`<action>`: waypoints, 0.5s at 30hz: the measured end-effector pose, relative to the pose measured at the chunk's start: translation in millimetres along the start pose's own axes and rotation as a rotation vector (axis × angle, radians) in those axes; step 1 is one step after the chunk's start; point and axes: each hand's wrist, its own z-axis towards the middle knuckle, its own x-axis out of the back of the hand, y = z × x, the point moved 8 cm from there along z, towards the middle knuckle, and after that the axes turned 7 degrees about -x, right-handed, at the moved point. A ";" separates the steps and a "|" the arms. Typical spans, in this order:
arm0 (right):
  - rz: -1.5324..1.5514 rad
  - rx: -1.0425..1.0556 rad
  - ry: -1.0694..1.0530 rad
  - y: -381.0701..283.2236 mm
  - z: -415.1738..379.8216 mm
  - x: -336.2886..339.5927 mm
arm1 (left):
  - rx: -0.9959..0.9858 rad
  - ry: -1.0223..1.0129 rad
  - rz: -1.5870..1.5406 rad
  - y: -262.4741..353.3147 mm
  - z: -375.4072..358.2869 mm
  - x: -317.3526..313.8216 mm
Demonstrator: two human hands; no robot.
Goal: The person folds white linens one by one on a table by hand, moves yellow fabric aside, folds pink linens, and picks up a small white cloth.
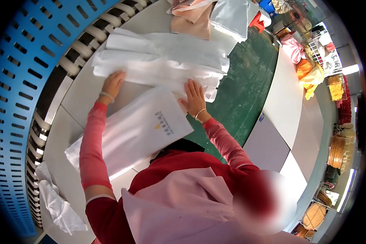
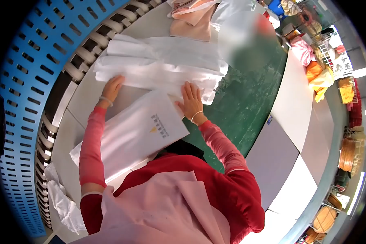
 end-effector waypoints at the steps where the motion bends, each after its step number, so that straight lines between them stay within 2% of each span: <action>1: -0.035 -0.027 0.027 4.2 5.2 9.2 | 0.018 -0.025 0.119 -0.2 15.5 -2.4; 3: -0.103 -0.081 0.090 16.7 17.1 29.4 | 0.049 -0.069 0.367 -2.1 44.1 -3.3; 5: -0.163 -0.134 0.153 30.1 28.6 44.9 | -0.006 0.024 0.403 -3.8 63.2 5.2; 6: -0.166 -0.089 0.189 39.9 34.4 44.8 | -0.030 0.065 0.418 -6.5 65.5 9.1; 8: -0.168 0.002 0.256 68.6 52.4 40.2 | 0.018 -0.040 0.478 -30.9 71.3 -0.4; 9: -0.109 0.131 0.382 65.4 59.9 58.7 | 0.044 -0.105 0.512 -41.4 73.8 -5.0; 10: -0.050 0.170 0.342 65.2 66.0 65.3 | 0.067 -0.168 0.548 -49.7 77.4 -8.3; 13: 0.050 0.245 0.175 49.2 74.3 84.0 | 0.098 -0.187 0.496 -58.6 89.1 -6.0; 15: 0.029 0.338 0.078 31.6 64.8 60.1 | 0.145 -0.236 0.491 -59.6 90.5 -3.6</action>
